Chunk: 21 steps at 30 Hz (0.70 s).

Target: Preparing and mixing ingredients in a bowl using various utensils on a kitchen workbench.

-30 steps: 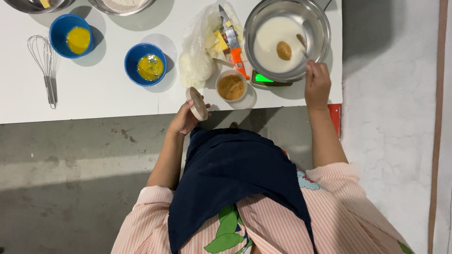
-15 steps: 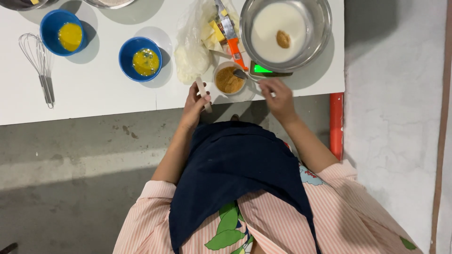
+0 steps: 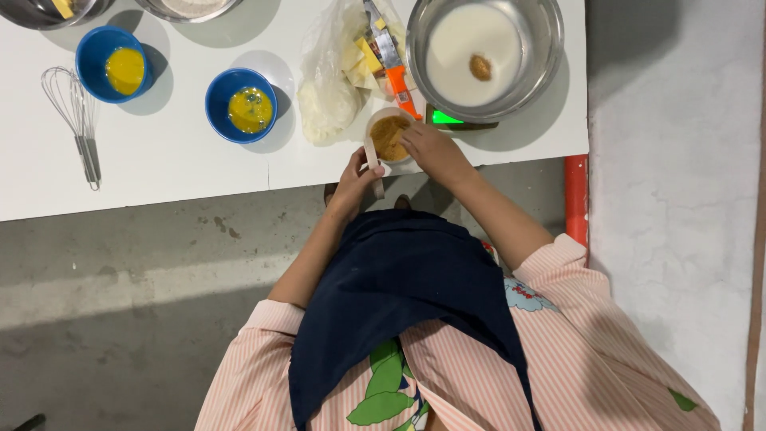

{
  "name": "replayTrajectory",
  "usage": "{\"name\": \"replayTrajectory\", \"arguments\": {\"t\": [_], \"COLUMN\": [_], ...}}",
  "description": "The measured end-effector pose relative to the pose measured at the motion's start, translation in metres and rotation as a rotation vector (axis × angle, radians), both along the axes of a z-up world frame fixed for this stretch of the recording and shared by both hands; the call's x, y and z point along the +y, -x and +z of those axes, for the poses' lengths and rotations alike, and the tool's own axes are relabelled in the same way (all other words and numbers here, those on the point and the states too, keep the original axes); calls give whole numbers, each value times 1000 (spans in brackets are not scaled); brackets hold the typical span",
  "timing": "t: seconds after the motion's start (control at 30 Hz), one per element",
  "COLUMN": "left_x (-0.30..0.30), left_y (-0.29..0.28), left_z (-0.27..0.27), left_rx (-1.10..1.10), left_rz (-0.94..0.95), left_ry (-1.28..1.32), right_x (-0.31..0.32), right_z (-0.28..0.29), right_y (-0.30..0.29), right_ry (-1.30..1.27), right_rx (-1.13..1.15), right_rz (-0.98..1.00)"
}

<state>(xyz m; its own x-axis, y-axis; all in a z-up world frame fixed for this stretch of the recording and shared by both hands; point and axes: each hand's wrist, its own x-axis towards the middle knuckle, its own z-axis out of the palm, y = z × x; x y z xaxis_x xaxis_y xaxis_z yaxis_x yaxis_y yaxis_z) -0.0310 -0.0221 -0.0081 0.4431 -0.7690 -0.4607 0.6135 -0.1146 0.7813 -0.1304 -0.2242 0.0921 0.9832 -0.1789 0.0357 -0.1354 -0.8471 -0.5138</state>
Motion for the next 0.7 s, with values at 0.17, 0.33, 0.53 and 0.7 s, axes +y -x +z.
{"name": "replayTrajectory", "arguments": {"t": [0.17,0.33,0.53,0.7], "left_x": [-1,0,2,9], "left_y": [-1,-5,-11,-12], "left_z": [-4,9,30,20], "left_rx": [95,136,103,87], "left_rz": [17,-20,-94,-70], "left_ry": [29,-1,-92,-55], "right_x": [-9,-16,-19,-12], "right_z": [-4,-30,-80,-64], "right_y": [4,19,57,63], "right_ry": [-196,-656,-1094,-1128], "right_rx": [49,179,-70,-172], "right_rz": [-133,-447,-713,-808]}}
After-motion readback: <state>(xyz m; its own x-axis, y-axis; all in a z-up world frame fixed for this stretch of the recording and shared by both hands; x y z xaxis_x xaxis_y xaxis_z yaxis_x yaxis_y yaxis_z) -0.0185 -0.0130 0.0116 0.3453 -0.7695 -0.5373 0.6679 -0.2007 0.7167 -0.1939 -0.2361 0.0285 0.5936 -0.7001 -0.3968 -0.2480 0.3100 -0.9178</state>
